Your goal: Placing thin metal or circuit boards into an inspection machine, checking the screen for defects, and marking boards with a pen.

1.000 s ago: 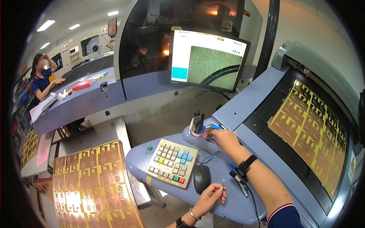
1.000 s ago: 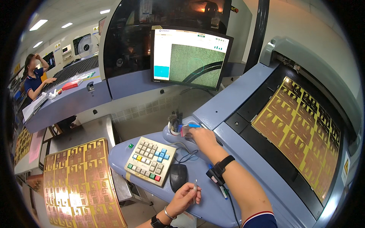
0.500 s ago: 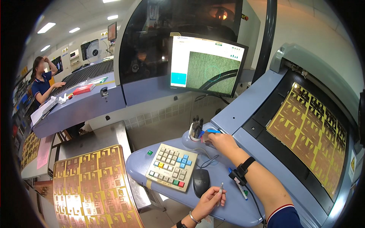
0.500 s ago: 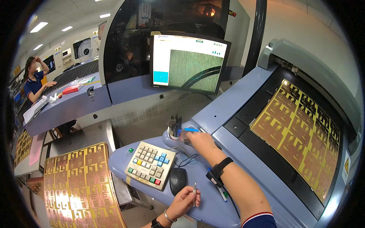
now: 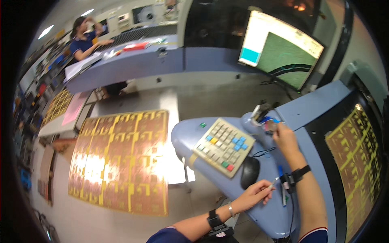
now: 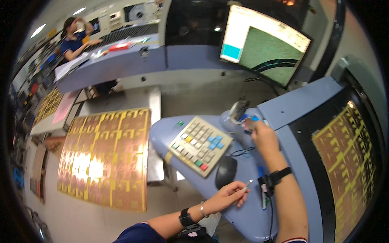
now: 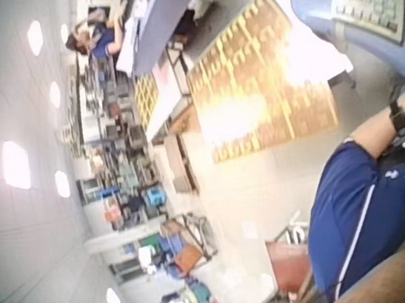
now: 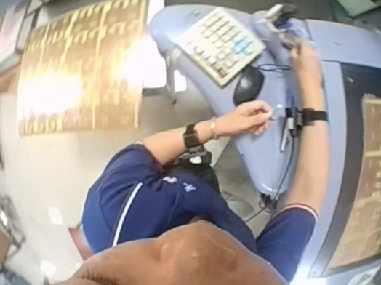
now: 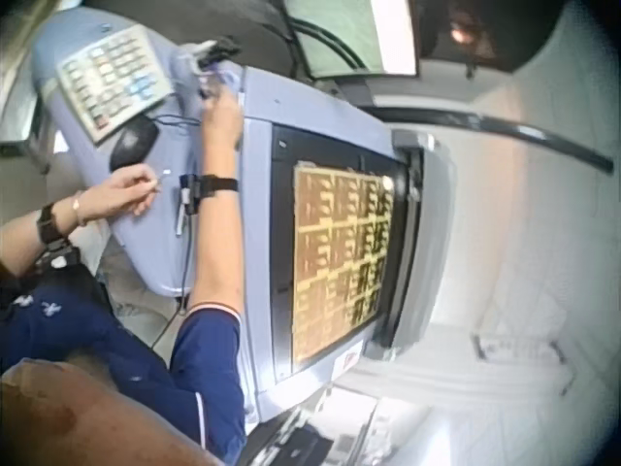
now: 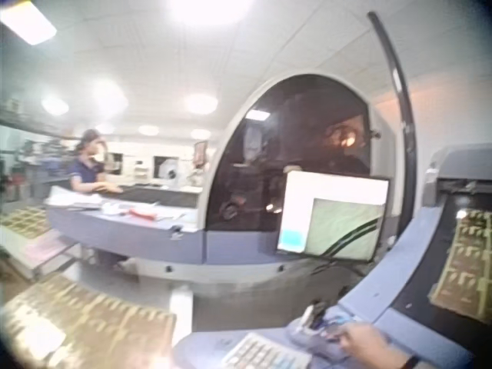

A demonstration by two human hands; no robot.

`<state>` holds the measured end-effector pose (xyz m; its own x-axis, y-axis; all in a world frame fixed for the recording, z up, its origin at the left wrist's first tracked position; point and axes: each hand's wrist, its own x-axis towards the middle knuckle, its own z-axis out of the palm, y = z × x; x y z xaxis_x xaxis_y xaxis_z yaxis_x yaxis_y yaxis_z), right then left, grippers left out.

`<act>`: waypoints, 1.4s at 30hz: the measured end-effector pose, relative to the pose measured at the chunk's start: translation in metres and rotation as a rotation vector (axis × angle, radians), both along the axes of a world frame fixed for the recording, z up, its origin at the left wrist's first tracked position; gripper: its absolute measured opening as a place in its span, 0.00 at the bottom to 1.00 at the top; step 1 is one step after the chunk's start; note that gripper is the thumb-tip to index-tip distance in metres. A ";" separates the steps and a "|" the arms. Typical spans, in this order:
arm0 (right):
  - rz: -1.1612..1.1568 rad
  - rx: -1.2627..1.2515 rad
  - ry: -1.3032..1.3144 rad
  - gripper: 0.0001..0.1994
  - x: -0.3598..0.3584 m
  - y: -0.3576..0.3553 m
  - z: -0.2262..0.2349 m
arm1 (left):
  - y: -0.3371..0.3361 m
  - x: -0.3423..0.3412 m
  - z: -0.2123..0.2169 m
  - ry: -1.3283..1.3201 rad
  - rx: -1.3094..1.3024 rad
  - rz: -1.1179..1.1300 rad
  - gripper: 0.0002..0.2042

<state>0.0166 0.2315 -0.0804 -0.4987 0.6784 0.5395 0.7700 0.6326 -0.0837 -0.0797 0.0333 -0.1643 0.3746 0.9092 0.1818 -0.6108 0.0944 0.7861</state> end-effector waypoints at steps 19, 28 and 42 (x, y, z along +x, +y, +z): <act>-0.022 -0.671 0.447 0.06 0.032 -0.102 0.060 | -0.018 -0.010 0.032 0.039 -0.099 0.186 0.12; 0.108 -0.932 1.044 0.05 0.104 -0.240 0.057 | -0.047 0.022 0.058 0.204 0.029 0.073 0.10; 0.060 -0.604 0.856 0.10 0.142 -0.312 0.053 | -0.085 0.059 0.079 0.368 0.175 -0.029 0.12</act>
<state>0.1583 -0.0803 -0.0271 -0.1523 0.9392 0.3076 0.2731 0.3391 -0.9002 -0.0208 -0.0519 -0.0853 0.4683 0.8647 0.1817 -0.2845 -0.0471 0.9575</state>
